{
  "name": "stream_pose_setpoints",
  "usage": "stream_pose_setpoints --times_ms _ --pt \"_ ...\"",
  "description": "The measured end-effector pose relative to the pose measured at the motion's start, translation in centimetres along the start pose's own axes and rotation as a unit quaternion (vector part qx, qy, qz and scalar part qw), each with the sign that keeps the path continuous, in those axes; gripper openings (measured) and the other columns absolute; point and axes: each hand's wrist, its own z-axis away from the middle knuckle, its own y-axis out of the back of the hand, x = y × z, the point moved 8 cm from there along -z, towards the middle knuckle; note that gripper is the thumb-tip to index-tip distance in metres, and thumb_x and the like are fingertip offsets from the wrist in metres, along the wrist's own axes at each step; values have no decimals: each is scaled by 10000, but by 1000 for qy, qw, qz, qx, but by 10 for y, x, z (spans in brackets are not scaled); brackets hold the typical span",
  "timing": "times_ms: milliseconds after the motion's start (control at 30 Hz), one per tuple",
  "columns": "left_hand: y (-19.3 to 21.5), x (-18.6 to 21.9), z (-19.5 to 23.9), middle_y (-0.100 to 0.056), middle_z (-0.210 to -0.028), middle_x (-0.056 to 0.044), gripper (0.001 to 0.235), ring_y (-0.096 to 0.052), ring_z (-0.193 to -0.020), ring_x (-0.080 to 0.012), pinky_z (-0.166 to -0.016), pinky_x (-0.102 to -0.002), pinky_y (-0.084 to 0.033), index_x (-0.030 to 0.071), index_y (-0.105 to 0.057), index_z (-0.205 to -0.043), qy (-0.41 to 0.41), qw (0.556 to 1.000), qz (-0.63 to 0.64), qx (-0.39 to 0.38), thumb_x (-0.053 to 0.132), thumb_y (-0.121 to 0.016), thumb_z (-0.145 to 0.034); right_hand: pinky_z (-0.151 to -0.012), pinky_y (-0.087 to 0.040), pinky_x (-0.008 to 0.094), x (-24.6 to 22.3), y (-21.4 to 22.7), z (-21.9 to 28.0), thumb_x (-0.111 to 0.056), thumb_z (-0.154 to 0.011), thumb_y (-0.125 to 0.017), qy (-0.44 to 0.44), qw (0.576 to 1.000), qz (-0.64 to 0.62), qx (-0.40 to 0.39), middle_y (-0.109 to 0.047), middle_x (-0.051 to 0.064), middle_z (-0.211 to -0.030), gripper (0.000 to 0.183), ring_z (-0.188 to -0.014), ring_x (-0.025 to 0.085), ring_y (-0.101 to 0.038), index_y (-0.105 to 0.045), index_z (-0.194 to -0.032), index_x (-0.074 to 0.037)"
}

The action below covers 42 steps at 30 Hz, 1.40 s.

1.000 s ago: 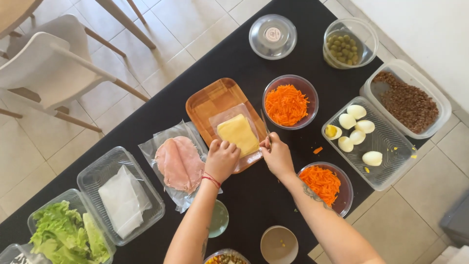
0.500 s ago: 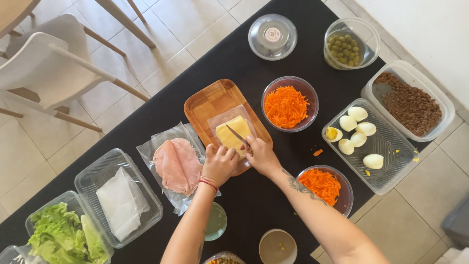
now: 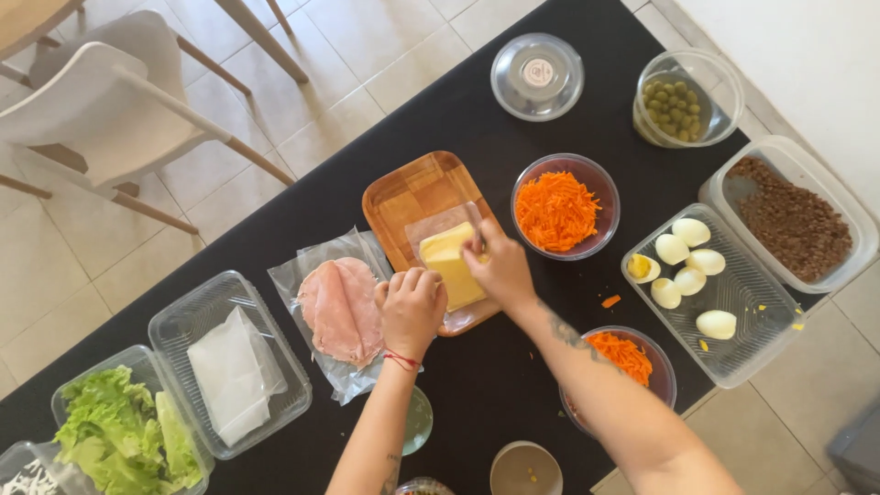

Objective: The person prepares a salad by cutting slices of ham and cheese into small pieces using a knife and adding them to a bowl containing corn and peas. They then retrieve a hard-boiled egg from the refrigerator, cut it into pieces, and add it to the bowl, followed by adding olives.

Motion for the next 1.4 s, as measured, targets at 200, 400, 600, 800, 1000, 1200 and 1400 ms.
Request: stream_pose_setpoints --times_ms 200,400,600,800,1000,1200,1400 --pt "-33 5 30 -570 -943 117 75 -464 -1018 -78 -883 -344 -258 291 -585 -880 -63 995 31 -76 355 -557 -850 -656 -548 327 -17 3 -52 -122 -703 -701 -32 994 -104 -23 -695 30 -761 286 -765 274 -686 -420 -739 -158" --pt "-39 7 35 -547 -792 73 38 -491 -880 -95 -832 -357 -273 260 -574 -790 -134 991 8 -18 266 -560 -825 -656 -548 251 -30 -15 -79 -75 -710 -692 -89 974 -196 -65 -715 -32 -842 294 -747 139 -704 -424 -764 -183" --pt "-26 22 18 -521 -738 56 9 -492 -776 -120 -775 -347 -298 263 -561 -754 -139 990 20 9 260 -558 -762 -807 -533 461 24 -49 -102 -156 -728 -727 -99 991 -19 -92 -685 29 -965 310 -949 308 -647 -467 -896 -134" --pt "-57 16 -11 -570 -887 97 239 -525 -905 -109 -828 -365 -312 301 -595 -939 -34 997 23 -67 367 -669 -721 -731 -516 490 4 -2 -66 -96 -809 -598 -34 994 20 -97 -668 131 -796 122 -836 391 -652 -482 -844 -102" --pt "-75 10 -50 -530 -1083 93 361 -496 -1022 -139 -849 -332 -398 308 -569 -1115 105 977 6 -186 303 -688 -774 -770 -520 497 59 -12 27 -121 -805 -580 -144 969 71 -190 -673 167 -831 131 -864 398 -656 -503 -907 -98" --pt "-134 -1 -55 -472 -1079 89 339 -438 -1088 -155 -882 -394 -372 308 -507 -1020 144 935 4 -324 307 -724 -760 -813 -519 490 78 -31 57 -133 -848 -510 -210 957 37 -196 -629 180 -894 118 -894 406 -643 -418 -921 -138" --pt "-118 -3 -68 -564 -885 123 148 -576 -922 -126 -865 -381 -395 369 -622 -841 127 954 27 -269 349 -722 -733 -820 -525 487 73 -25 55 -115 -864 -488 -219 956 40 -190 -607 166 -914 108 -924 399 -638 -414 -942 -118"
